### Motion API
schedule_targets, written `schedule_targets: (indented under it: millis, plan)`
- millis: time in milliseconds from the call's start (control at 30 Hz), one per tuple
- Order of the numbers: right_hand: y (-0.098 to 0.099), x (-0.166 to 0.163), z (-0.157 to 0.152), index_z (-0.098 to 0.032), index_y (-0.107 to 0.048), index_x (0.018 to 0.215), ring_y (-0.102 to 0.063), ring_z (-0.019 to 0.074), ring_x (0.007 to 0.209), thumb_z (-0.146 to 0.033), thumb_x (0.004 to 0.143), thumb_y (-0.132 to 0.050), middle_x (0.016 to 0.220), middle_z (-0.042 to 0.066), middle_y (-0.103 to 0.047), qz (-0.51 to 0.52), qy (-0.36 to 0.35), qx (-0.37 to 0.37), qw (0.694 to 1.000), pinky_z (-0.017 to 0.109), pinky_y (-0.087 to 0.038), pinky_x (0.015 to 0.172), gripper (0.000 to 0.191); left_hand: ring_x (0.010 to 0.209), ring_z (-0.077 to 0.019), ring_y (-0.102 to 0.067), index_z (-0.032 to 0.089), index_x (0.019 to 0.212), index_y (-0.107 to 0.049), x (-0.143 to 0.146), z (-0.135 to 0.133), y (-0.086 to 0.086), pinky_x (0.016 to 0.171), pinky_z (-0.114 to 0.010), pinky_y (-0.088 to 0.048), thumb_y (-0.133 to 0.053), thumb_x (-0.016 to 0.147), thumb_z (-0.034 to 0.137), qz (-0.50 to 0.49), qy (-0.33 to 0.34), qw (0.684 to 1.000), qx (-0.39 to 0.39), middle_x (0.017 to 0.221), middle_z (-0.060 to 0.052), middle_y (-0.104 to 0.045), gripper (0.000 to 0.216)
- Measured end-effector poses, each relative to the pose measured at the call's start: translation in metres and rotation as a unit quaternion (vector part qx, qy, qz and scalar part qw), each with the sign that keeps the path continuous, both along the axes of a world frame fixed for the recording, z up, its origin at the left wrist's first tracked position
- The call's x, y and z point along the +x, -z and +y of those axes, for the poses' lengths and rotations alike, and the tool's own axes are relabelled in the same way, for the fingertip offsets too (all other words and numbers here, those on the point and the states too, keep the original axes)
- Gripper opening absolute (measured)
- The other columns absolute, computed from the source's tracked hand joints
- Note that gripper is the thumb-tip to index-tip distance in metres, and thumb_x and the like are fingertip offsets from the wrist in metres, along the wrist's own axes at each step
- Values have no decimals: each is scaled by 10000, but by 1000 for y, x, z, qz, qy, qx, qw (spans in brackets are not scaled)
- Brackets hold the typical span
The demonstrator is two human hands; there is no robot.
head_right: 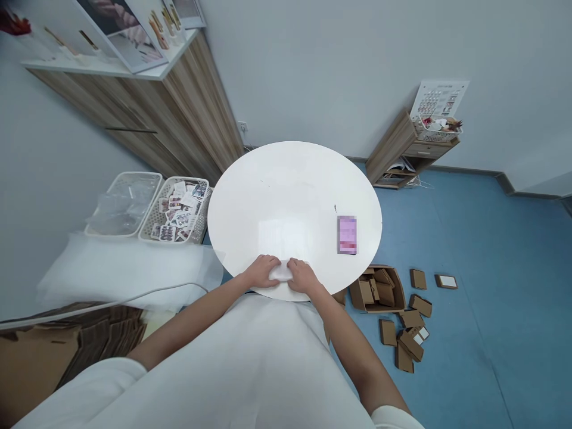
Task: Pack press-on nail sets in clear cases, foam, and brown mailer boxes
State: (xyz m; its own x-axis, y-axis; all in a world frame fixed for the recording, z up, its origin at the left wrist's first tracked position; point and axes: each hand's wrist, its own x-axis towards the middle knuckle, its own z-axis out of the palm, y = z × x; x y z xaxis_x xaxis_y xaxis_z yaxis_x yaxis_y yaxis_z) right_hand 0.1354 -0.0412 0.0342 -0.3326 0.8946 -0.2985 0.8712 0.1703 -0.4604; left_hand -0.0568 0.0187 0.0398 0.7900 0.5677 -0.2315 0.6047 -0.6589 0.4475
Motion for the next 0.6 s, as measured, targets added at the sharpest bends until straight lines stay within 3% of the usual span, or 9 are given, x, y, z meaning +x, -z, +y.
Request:
schedule_targets:
  millis: [133,300,433,600]
  plan:
    - [-5,6,1,-181,-474,1032,-515,208,875,-257,671,-578,965,64,-574,49,-1,-39,998,305,-386,720,383,906,-223,-540,200,1058,-522,-3,0,-2,817,-350,-381,-531,701,497,-22,-2,999,-40,977,-51,-599,464]
    - [-14,9,16,-182,-547,989,-504,207,962,-258,703,-571,1114,87,-528,72,10,-27,997,304,-387,771,296,1002,-220,-501,232,995,-581,-5,9,-5,846,-344,-378,-483,763,450,-53,-29,997,-47,1046,-38,-584,334]
    - [-21,7,33,-198,-589,1000,-510,206,960,-330,795,-486,1064,85,-549,24,23,-14,999,311,-380,777,265,973,-205,-510,224,1007,-583,-3,18,-9,821,-341,-390,-384,832,423,-67,-74,995,-23,1053,-57,-567,332]
    - [-22,4,52,-202,-491,1161,-542,198,944,-326,881,-339,1032,88,-594,-52,42,1,998,320,-353,790,342,955,-190,-534,212,1072,-523,-1,25,-9,862,-370,-351,-343,865,351,-63,-144,988,8,1046,-46,-595,307]
